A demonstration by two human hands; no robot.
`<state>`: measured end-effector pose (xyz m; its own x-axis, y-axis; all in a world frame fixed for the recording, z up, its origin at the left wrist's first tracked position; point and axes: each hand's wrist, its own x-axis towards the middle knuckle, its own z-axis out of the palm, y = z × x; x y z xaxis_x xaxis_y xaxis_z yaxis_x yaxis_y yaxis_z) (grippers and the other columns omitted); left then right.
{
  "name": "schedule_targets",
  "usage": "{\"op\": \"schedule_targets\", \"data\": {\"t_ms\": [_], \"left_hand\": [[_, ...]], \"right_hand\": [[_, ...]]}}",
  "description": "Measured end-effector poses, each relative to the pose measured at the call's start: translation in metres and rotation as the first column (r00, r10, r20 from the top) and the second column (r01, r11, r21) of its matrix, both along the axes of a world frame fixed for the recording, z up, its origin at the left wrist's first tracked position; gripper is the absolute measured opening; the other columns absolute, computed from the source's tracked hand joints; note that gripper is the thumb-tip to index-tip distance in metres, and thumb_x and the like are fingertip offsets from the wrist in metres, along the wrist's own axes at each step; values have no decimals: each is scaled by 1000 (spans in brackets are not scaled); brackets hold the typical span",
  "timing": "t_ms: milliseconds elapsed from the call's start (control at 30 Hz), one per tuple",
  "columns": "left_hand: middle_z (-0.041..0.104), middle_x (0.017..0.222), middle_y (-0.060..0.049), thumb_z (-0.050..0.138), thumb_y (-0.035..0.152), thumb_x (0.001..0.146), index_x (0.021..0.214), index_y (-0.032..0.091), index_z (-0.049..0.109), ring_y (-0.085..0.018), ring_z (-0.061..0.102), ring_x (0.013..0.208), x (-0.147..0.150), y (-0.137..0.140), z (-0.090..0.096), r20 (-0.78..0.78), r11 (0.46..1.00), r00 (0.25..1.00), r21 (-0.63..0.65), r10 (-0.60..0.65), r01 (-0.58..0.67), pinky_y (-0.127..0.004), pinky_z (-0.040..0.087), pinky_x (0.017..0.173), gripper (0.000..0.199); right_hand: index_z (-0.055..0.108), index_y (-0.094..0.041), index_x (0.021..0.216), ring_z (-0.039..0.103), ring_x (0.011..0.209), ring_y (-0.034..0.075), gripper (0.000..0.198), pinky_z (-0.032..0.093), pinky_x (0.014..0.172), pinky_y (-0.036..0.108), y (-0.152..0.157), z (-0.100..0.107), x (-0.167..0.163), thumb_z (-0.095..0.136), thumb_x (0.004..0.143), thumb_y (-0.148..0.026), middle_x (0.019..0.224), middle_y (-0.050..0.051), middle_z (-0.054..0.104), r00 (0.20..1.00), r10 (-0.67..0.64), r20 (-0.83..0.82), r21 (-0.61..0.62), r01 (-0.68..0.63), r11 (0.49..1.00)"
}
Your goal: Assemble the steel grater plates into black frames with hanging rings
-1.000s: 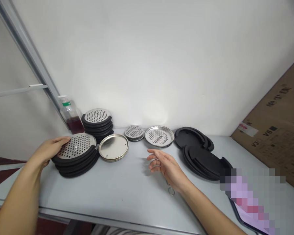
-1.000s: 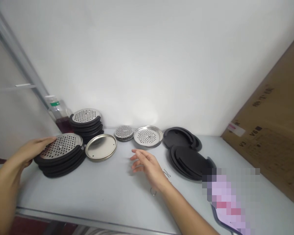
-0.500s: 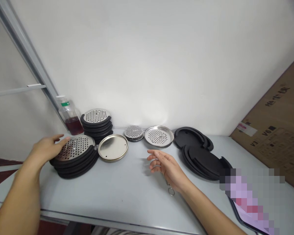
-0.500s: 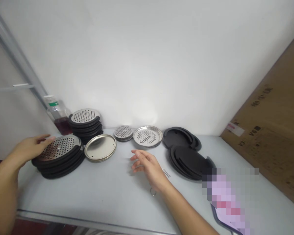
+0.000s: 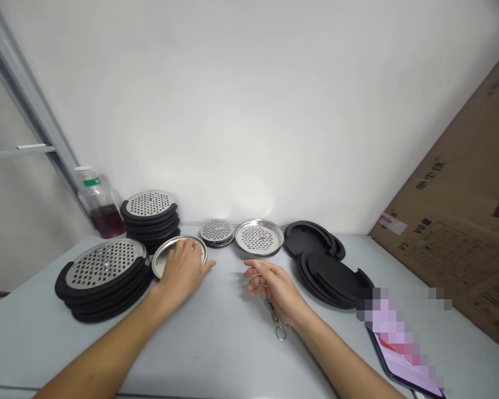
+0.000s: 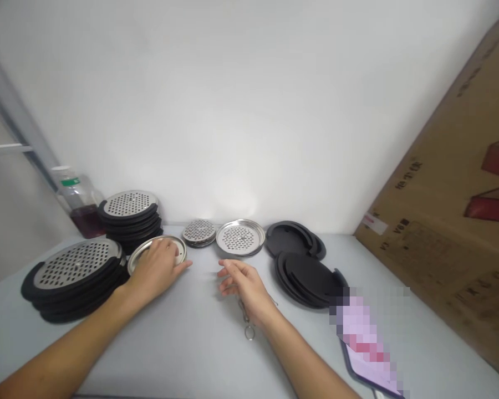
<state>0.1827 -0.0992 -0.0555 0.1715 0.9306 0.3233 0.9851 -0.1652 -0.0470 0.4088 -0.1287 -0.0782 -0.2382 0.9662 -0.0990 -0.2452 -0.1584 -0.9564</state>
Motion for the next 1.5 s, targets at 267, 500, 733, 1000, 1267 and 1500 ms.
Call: {"op": "schedule_targets", "data": {"t_ms": [267, 500, 733, 1000, 1267, 1500], "left_hand": [[65, 97, -16, 50, 34, 90, 91, 13, 67, -33, 58, 97, -3, -7, -11, -83, 997, 996, -69, -34, 28, -38, 44, 74, 27], [67, 92, -12, 46, 25, 89, 80, 16, 68, -28, 61, 92, -5, -2, -10, -30, 997, 999, -74, -33, 31, -34, 44, 73, 26], [69, 88, -11, 48, 24, 87, 75, 16, 69, -27, 63, 87, -5, -4, -5, 26, 1000, 999, 6, -28, 27, -34, 43, 72, 25], [69, 82, -11, 52, 16, 77, 72, 18, 67, -28, 63, 84, -3, -9, 0, 0, 995, 1000, 102, 10, -10, -37, 42, 74, 15], [68, 80, -9, 52, 19, 79, 72, 18, 63, -26, 62, 84, -5, -10, 4, 52, 981, 999, 196, -8, -2, -39, 42, 83, 13], [66, 76, -6, 52, 15, 80, 71, 19, 61, -23, 60, 80, -5, -14, 7, 86, 947, 989, 310, -119, 87, -40, 41, 91, 13]], "right_hand": [[71, -20, 102, 59, 68, 18, 34, 47, 67, 32, 1, -12, -9, 61, 85, -48, 76, 4, 66, 869, -187, 457, 372, 4, 928], [73, -24, 99, 57, 68, 18, 26, 44, 67, 32, -1, -23, -14, 56, 89, -41, 76, 5, 66, 762, -270, 588, 565, -149, 812], [72, -24, 99, 57, 70, 20, 25, 44, 66, 32, 0, -20, -11, 55, 91, -40, 78, 6, 66, 760, -281, 586, 583, -154, 798], [73, -25, 98, 58, 67, 20, 23, 44, 64, 32, -1, -22, -10, 58, 89, -39, 80, 6, 67, 787, -269, 555, 576, -130, 807], [72, -21, 98, 60, 70, 21, 25, 45, 69, 34, 4, -20, -7, 57, 88, -39, 82, 6, 69, 777, -308, 549, 545, -53, 837], [68, -19, 101, 60, 62, 19, 33, 48, 62, 33, 11, -22, -4, 59, 85, -46, 72, 4, 66, 884, -191, 427, 361, 27, 932]]}}
